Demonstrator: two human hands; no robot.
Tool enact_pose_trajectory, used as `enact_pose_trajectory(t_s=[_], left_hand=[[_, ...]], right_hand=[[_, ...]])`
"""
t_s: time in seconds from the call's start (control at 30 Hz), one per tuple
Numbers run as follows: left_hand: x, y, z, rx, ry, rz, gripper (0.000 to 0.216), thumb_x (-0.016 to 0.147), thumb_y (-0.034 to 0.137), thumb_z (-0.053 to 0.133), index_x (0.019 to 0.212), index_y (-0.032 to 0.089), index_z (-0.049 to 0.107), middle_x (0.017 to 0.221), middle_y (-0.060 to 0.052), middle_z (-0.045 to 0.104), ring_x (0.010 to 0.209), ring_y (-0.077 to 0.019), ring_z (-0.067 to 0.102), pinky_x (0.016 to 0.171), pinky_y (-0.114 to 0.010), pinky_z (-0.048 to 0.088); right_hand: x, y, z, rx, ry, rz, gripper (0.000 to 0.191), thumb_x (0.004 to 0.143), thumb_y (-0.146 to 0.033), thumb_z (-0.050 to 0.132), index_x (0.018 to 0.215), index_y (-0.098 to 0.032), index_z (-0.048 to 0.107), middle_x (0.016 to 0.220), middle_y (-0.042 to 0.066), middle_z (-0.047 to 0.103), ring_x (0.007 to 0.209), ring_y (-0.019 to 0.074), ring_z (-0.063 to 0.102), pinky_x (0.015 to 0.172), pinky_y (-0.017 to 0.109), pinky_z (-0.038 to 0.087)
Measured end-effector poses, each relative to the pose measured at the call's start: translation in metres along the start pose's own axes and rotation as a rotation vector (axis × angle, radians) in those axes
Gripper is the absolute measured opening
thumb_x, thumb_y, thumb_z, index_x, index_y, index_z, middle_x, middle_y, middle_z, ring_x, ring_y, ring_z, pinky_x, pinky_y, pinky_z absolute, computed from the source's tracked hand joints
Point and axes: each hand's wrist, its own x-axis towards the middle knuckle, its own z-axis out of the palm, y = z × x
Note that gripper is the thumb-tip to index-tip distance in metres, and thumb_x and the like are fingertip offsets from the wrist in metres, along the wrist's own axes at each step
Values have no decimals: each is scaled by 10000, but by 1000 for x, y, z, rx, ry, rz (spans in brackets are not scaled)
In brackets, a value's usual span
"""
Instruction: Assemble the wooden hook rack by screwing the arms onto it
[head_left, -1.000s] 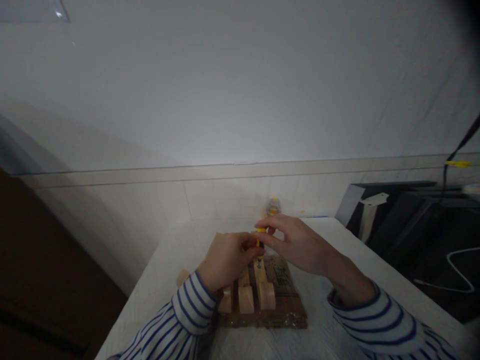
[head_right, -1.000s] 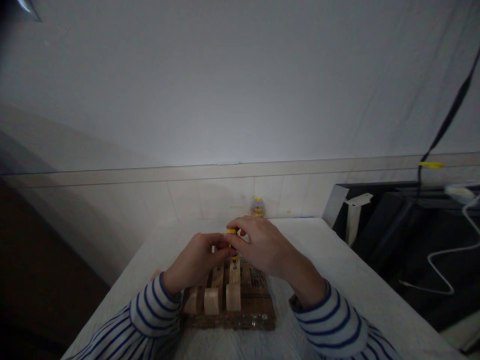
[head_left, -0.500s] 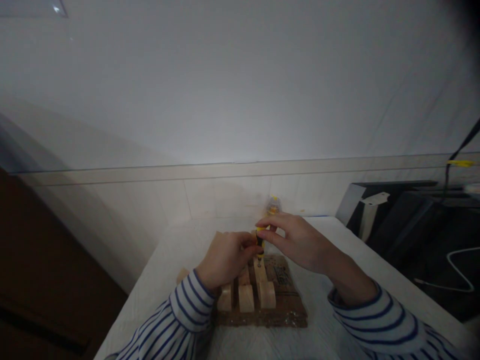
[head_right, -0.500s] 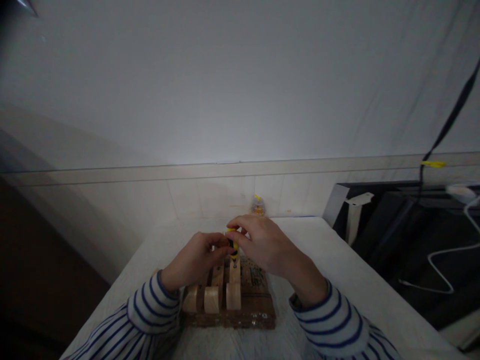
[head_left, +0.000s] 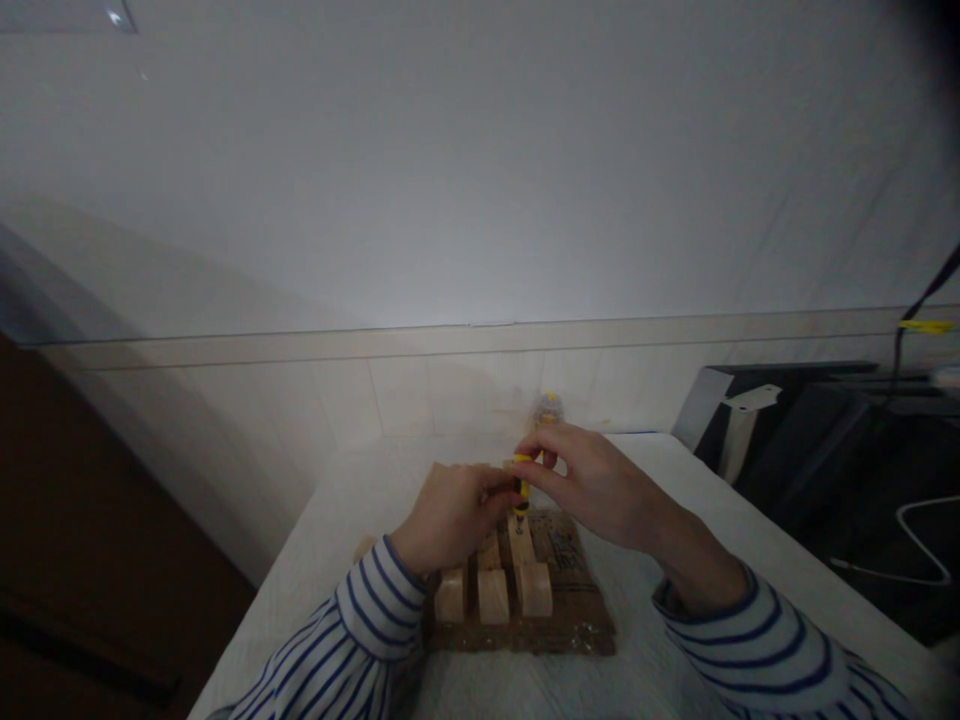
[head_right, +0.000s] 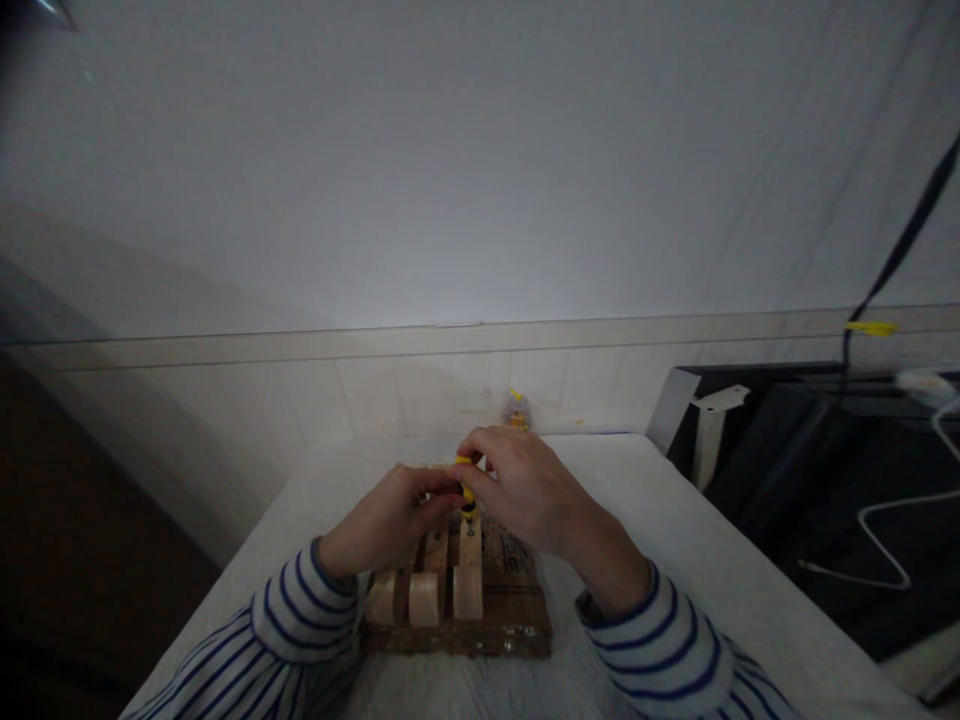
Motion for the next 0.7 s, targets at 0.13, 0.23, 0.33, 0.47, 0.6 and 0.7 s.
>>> enact_pose_trajectory(t_s=[0.13,0.23,0.33,0.47,0.6,0.7], left_hand=[[0,0,2,-9,36,-16,262,883,330,532,1037,221,714,846,-16,739,751,-185,650,674,-253,463],[0,-3,5,-42,86,-30,251,858,342,577,1033,224,713,858,-15,739,726,-175,642,646,-245,450],[1,-7,9,-68,116,-58,252,839,366,604,992,200,716,837,-29,734,710,-175,637,633,-247,448],[1,-10,11,-88,111,-66,226,842,372,598,927,201,719,805,-20,723,701,-172,626,635,-245,441],[1,-7,8,-56,75,-62,238,863,368,559,859,194,722,739,-9,700,668,-162,600,616,-236,421],[1,-4,4,-36,49,-64,241,865,350,548,844,186,723,722,-10,694,665,-163,594,606,-232,417]], right_hand=[[0,0,0,-7,1,9,124,889,-290,584,853,-184,637,800,24,662,775,170,598,690,297,441],[1,-1,0,-9,5,18,144,892,-306,576,848,-183,637,800,29,662,773,173,602,693,301,449],[1,-2,1,-8,13,37,148,889,-315,570,865,-187,641,810,34,675,773,177,616,696,308,462],[0,-3,1,52,19,79,187,875,-285,564,1005,-185,655,960,68,713,873,198,648,762,335,492],[-2,-1,0,99,-20,57,263,894,-261,520,1104,-179,656,1080,89,709,957,212,648,777,344,504],[-2,2,0,89,-43,10,224,898,-250,523,1038,-196,689,1036,75,724,948,209,651,774,336,501]])
